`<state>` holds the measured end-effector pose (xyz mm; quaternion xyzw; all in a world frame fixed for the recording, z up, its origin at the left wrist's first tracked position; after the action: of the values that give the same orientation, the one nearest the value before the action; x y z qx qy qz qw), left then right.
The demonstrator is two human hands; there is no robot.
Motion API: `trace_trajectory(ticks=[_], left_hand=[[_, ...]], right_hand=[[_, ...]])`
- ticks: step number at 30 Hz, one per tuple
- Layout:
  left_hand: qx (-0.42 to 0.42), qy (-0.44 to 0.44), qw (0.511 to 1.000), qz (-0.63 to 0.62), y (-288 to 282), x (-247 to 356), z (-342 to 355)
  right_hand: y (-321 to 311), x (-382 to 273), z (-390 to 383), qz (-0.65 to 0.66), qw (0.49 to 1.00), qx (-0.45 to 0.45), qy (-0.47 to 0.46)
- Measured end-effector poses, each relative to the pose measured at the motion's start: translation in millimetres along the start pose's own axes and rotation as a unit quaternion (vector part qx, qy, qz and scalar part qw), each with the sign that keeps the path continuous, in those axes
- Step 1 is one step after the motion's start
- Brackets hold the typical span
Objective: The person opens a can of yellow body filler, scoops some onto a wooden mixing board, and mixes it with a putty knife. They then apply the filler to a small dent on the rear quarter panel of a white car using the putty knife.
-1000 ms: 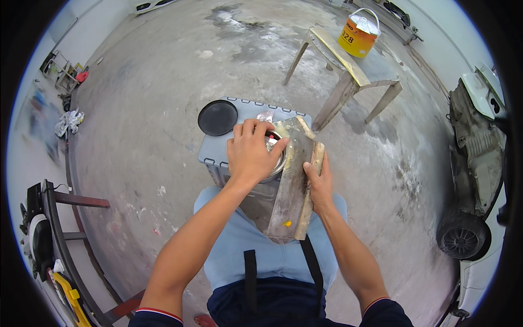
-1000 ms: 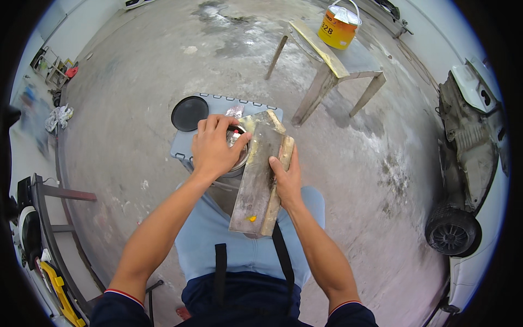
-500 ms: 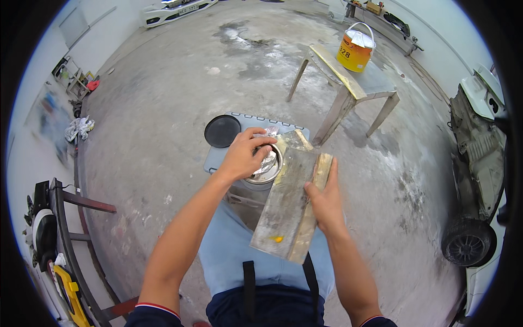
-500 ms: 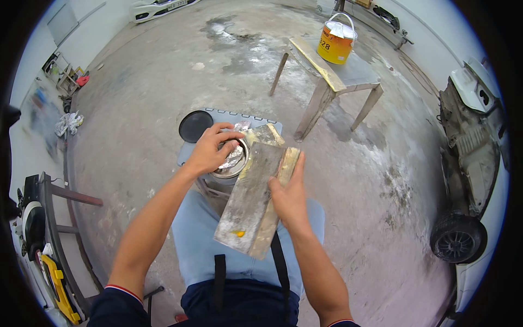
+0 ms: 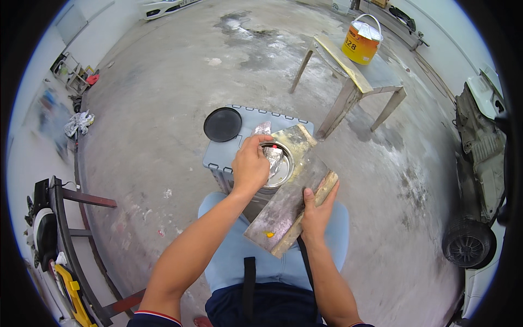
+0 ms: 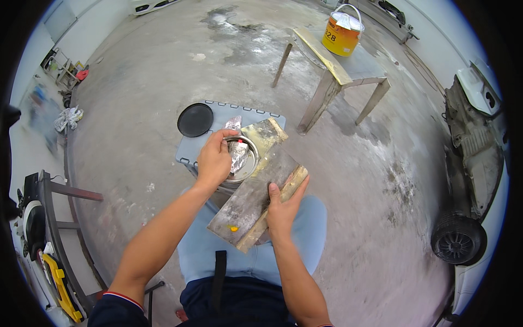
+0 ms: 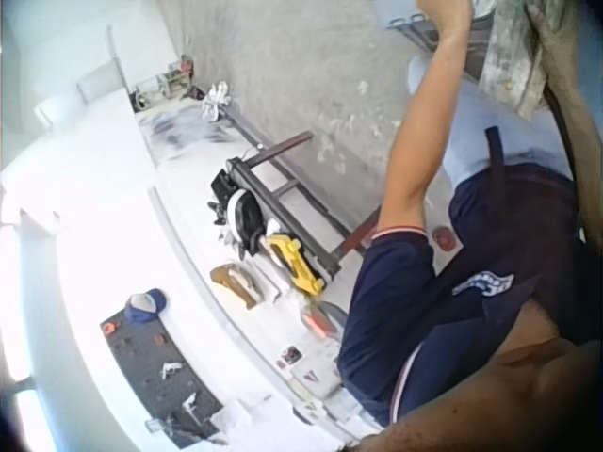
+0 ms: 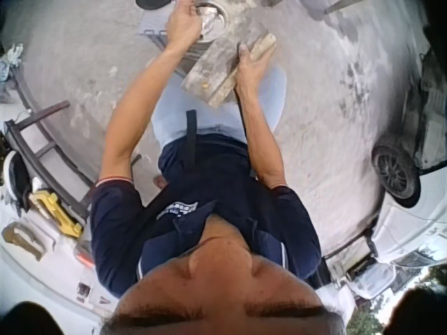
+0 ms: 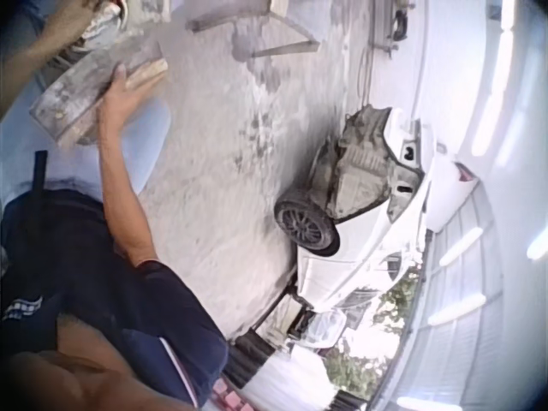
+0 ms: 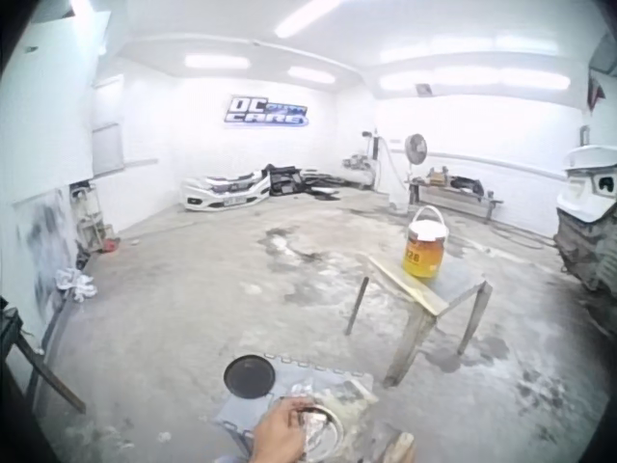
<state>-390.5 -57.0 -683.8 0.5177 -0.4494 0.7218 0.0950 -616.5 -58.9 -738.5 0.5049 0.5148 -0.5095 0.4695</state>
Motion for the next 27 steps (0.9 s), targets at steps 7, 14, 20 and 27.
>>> trace_trajectory(ticks=[7, 14, 20, 27], left_hand=[[-0.032, -0.015, 0.999, 0.002, 2, -4, 1], [-0.086, 0.269, 0.948, 0.145, -14, 18, 20], [-0.096, 0.042, 0.993, -0.059, 5, -9, 25], [0.033, 0.018, 0.997, -0.062, 7, -11, 13]], right_hand=[[14, 49, 2, 0.041, 0.999, -0.012, 0.008], [-17, -22, 24, -0.014, 0.996, -0.088, 0.004], [-15, -58, 12, 0.017, 0.994, -0.103, 0.036], [1, -10, 15, 0.104, 0.986, -0.085, 0.095]])
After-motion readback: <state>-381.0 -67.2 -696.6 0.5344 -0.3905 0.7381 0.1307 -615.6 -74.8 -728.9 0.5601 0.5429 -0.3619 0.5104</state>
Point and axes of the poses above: each hand's wrist, its own z-axis towards the middle knuckle, its own y-axis out of the palm, x = y × z, the point moved 6 cm from there along z, towards the middle knuckle, and after that the axes turned 2 degrees about x, right-handed, at the moved point
